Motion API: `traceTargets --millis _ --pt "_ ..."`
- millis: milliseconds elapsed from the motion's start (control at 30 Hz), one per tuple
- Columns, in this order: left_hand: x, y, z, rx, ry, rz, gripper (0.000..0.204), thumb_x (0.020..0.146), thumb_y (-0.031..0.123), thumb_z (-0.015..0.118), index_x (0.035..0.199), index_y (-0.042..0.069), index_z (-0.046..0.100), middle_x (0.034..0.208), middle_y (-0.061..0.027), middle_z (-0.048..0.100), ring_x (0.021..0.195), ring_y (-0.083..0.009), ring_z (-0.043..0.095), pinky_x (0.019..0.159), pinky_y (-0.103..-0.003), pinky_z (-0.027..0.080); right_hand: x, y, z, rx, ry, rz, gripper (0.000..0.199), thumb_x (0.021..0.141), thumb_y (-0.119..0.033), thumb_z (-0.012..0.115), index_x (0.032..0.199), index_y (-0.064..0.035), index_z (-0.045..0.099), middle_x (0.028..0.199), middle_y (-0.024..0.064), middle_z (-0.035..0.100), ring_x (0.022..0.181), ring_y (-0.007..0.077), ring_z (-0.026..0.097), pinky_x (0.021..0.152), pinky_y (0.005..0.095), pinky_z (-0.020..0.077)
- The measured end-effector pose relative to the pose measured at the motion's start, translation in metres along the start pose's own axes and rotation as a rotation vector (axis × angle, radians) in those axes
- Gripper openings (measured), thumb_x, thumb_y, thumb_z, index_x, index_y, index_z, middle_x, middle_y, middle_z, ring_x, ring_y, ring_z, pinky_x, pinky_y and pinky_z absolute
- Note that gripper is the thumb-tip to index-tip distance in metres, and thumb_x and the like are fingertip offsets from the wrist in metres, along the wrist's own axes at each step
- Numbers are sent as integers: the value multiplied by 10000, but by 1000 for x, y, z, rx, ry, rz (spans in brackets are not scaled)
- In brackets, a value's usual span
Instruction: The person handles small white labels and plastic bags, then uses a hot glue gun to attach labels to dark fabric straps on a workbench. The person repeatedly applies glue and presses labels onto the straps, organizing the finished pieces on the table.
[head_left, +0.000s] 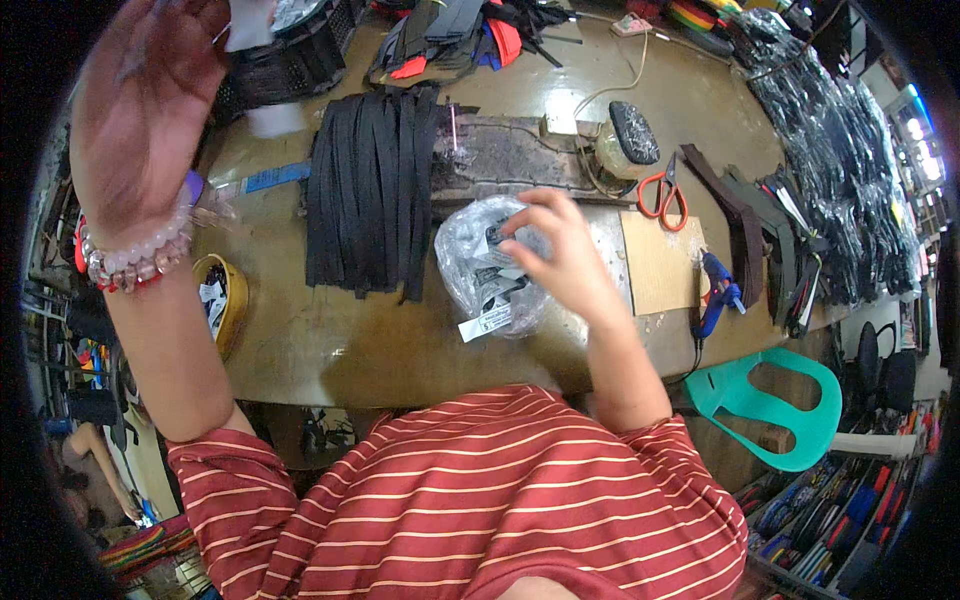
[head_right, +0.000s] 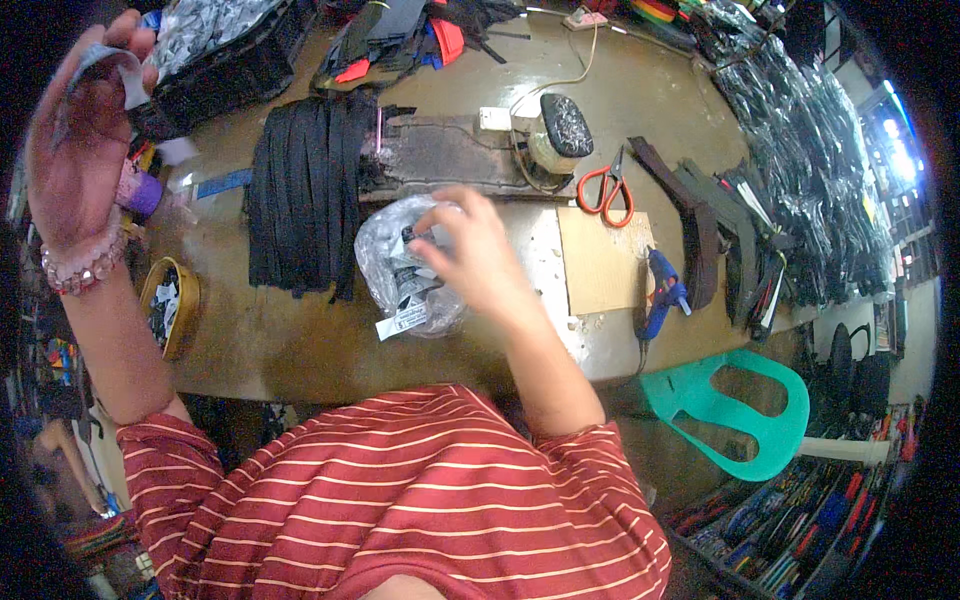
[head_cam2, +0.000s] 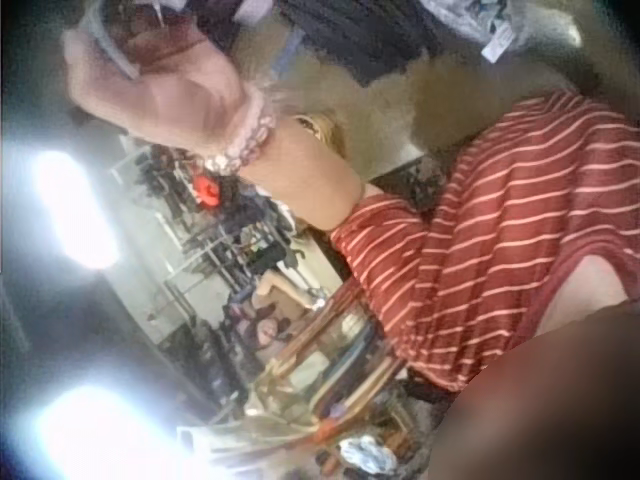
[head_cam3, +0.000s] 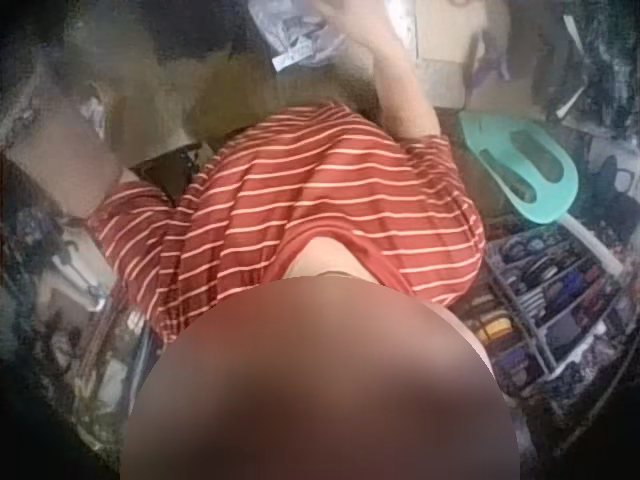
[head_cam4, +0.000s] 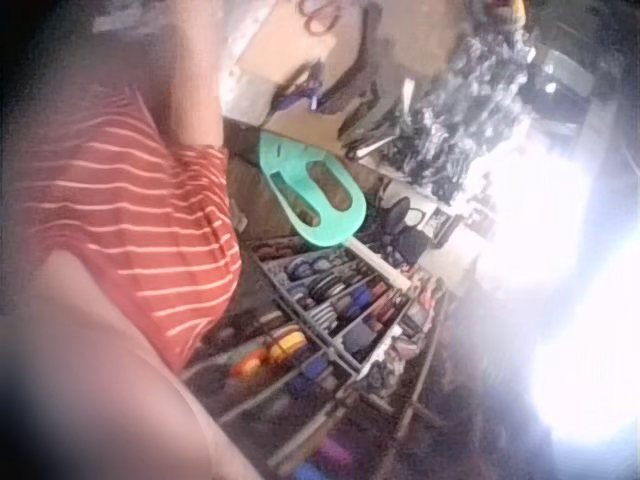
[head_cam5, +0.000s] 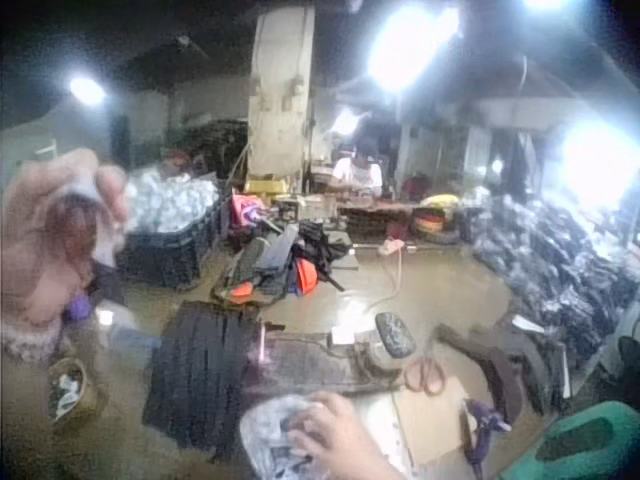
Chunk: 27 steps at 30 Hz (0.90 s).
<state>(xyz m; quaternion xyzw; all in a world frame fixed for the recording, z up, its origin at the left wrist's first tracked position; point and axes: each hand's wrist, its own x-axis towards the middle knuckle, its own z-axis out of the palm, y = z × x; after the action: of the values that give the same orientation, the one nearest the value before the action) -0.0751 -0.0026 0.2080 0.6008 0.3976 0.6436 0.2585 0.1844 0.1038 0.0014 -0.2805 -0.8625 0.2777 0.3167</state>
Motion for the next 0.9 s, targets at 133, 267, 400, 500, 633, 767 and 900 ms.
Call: traceTargets --millis 133,267,400,500,633,767,900 --pt "-31 -60 37 239 -425 -184 225 883 253 598 927 32 610 1003 -81 595 945 -182 561 840 -301 437 -17 -8 -35 37 -25 -91 190 754 -61 715 938 -70 668 1105 114 545 1032 280 554 871 360 448" --pt "-71 -135 87 757 -465 23 218 838 221 670 920 28 610 1003 -109 573 893 -256 578 800 -355 477 -30 -28 -51 -13 -47 50 192 747 -33 710 931 -60 666 1071 112 550 1028 270 553 866 354 448" --pt "-115 -130 93 975 -629 -214 295 818 339 665 840 55 586 899 -122 523 826 -308 575 742 -400 481 -39 -38 -76 -84 4 68 289 671 -24 754 945 -56 666 1081 111 555 1051 266 551 884 356 445" --pt "-123 -117 99 905 -837 -329 296 827 334 659 806 48 585 842 -121 540 762 -301 591 706 -401 483 -37 -40 -74 -80 -203 6 467 618 -128 810 1053 -98 643 1217 119 512 1169 311 481 998 423 379" --pt "-96 -98 86 685 -876 -362 295 844 300 650 780 18 588 809 -130 551 752 -275 587 673 -373 474 -15 -28 -11 -96 -213 -250 434 692 -290 770 1065 -117 631 1231 107 500 1227 323 426 1060 584 254" --pt "-67 -53 38 914 -436 7 217 871 212 625 813 3 626 778 -89 535 747 -204 559 670 -304 440 -5 -1 19 -234 -272 -113 338 766 -331 709 1008 -106 635 1163 87 536 1190 317 449 1055 640 231" --pt "-27 16 -17 815 48 100 211 903 215 588 1034 70 670 965 -16 645 877 -149 607 749 -306 482 -14 11 17 -245 -267 -63 161 795 -236 677 901 -127 622 1093 68 558 1134 297 487 1048 635 250"
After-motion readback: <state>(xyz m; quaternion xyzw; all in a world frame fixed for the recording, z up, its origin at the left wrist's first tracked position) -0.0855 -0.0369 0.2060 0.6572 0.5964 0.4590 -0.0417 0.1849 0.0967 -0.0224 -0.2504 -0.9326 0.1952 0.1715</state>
